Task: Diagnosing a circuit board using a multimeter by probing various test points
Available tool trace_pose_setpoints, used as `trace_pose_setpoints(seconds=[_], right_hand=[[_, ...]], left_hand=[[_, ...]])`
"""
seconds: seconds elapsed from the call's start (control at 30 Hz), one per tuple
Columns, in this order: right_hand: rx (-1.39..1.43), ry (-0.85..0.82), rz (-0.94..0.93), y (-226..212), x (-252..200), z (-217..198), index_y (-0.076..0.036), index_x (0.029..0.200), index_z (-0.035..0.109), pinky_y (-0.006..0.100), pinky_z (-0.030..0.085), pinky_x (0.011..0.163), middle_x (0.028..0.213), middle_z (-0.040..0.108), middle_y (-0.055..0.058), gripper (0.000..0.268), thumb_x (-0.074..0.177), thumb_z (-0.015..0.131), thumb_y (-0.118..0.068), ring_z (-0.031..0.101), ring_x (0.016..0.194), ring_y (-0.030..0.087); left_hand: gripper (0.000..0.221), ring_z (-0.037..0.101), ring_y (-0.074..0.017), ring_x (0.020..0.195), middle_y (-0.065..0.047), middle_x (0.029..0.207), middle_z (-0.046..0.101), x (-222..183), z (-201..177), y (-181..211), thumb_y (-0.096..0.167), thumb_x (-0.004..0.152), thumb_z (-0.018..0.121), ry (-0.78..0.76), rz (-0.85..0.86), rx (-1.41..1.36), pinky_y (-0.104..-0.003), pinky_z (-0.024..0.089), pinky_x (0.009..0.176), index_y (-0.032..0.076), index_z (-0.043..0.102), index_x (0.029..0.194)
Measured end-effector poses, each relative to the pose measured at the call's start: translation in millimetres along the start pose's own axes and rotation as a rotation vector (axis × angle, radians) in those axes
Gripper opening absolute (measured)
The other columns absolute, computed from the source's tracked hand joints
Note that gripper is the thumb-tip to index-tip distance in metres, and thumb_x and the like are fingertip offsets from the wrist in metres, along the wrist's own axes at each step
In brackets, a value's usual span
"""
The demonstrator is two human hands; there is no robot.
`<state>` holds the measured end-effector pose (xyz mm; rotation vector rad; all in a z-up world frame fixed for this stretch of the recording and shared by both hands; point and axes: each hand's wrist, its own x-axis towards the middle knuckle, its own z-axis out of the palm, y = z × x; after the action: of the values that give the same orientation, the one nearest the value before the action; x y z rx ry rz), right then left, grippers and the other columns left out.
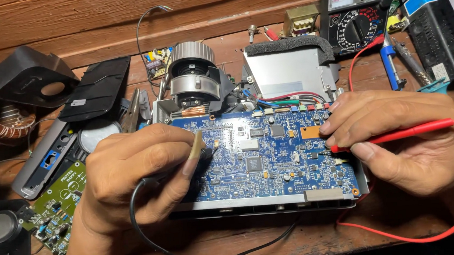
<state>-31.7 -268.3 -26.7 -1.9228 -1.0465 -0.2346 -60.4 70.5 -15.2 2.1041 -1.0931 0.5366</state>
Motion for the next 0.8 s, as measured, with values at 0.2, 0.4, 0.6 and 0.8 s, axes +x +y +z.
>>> trace_pose_setpoints(seconds=[0.2, 0.4, 0.6, 0.8], right_hand=[[0.005, -0.002, -0.007, 1.8, -1.4, -0.4, -0.003, 0.083, 0.070, 0.042, 0.066, 0.094, 0.083, 0.077, 0.008, 0.011, 0.086, 0.060, -0.008, 0.082, 0.087, 0.025], [0.007, -0.011, -0.001, 1.9, -1.1, -0.6, -0.003, 0.084, 0.070, 0.041, 0.066, 0.092, 0.085, 0.077, 0.009, 0.012, 0.086, 0.060, -0.008, 0.082, 0.086, 0.025], [0.009, -0.034, 0.003, 3.5, -1.1, -2.0, -0.004, 0.085, 0.071, 0.040, 0.066, 0.093, 0.086, 0.078, 0.008, 0.011, 0.086, 0.060, -0.008, 0.082, 0.088, 0.023], [0.008, -0.033, -0.001, 1.8, 1.0, -1.3, -0.004, 0.085, 0.071, 0.040, 0.066, 0.093, 0.085, 0.078, 0.008, 0.013, 0.087, 0.059, -0.009, 0.082, 0.086, 0.022]], left_hand=[[0.011, 0.071, -0.0239, 0.071, -0.013, 0.090, 0.072, 0.4, 0.2, 0.2, 0.006, 0.093, 0.057, 0.007, 0.005, 0.011, -0.027, 0.051, 0.057, 0.000, 0.065, 0.089], [0.011, 0.070, -0.0232, 0.070, -0.013, 0.091, 0.072, 1.4, -0.3, 1.2, 0.005, 0.094, 0.057, -0.002, 0.001, -0.003, -0.027, 0.051, 0.057, 0.001, 0.065, 0.089], [0.011, 0.070, -0.0231, 0.071, -0.012, 0.091, 0.072, 0.6, -0.5, 0.2, 0.006, 0.095, 0.057, -0.004, 0.004, 0.017, -0.028, 0.051, 0.057, 0.001, 0.065, 0.090], [0.012, 0.069, -0.0235, 0.070, -0.012, 0.091, 0.071, 1.7, -1.2, 1.0, 0.007, 0.095, 0.056, -0.010, 0.006, -0.009, -0.028, 0.050, 0.057, 0.000, 0.065, 0.091]])
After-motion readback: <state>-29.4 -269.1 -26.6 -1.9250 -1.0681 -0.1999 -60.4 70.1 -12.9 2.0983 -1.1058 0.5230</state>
